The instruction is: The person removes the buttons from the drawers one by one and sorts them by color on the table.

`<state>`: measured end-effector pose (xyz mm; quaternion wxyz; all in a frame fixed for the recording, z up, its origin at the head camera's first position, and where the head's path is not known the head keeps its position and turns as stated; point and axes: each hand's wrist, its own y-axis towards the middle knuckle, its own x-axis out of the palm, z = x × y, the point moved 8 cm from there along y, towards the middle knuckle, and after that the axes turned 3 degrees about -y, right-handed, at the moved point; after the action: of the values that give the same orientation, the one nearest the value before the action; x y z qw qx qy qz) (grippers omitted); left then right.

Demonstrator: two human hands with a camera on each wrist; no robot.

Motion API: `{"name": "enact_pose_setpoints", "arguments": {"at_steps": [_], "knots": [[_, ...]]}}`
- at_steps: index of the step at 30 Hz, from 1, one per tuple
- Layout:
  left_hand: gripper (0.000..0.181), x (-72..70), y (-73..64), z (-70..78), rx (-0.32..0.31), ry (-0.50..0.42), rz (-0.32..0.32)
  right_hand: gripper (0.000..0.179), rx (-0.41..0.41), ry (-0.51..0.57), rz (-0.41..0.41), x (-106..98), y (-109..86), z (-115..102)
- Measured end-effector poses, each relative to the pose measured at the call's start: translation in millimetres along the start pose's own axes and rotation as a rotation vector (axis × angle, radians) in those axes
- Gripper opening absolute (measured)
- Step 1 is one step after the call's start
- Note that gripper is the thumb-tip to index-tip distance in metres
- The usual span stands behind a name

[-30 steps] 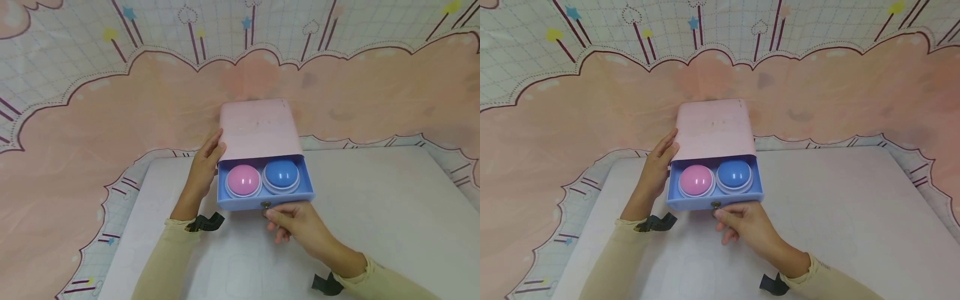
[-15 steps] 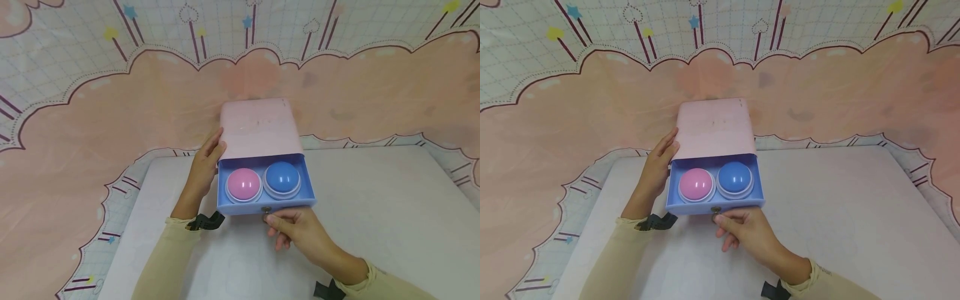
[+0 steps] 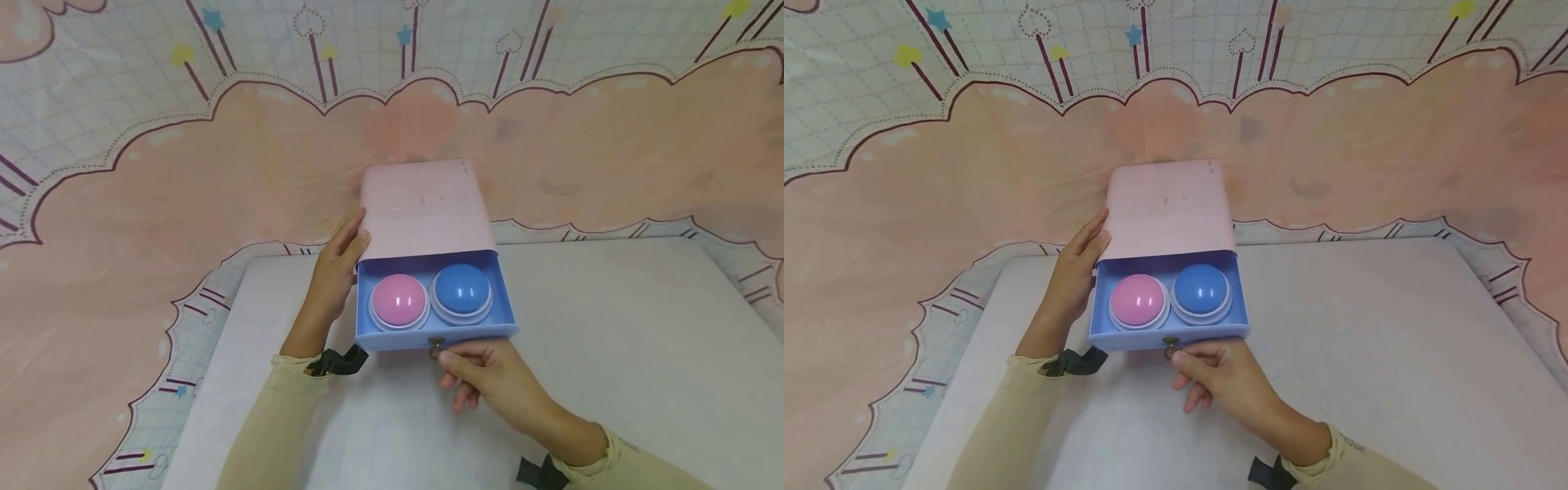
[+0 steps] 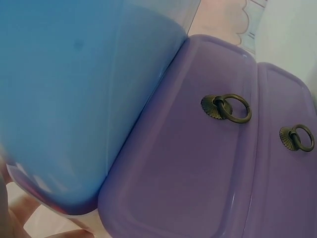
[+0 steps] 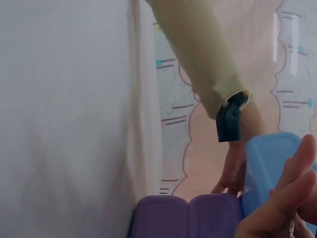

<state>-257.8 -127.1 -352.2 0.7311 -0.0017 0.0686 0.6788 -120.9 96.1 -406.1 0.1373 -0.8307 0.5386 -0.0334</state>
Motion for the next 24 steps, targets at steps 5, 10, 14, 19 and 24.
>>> {"name": "enact_pose_setpoints", "arguments": {"at_steps": [5, 10, 14, 19, 24], "knots": [[0.053, -1.0, -0.5, -1.6, -0.007, 0.005, 0.004, 0.039, 0.031, -0.01, -0.009, -3, -0.5, 6], [0.053, -1.0, -0.2, 0.3, -0.006, -0.012, 0.003, 0.043, 0.032, -0.018, -0.017, -6, -3.0, 8], [0.052, -1.8, 0.3, -0.3, -0.014, -0.009, 0.006, 0.041, 0.027, -0.04, -0.025, -9, -7.9, 4], [0.052, -3.1, 1.0, -2.2, -0.021, -0.006, 0.011, 0.035, -0.06, -0.092, -0.024, -15, -18.0, -18], [0.052, -1.5, 1.3, -2.0, -0.017, -0.012, 0.001, 0.026, -0.196, -0.132, -0.017, -22, -32.1, -50]]}}
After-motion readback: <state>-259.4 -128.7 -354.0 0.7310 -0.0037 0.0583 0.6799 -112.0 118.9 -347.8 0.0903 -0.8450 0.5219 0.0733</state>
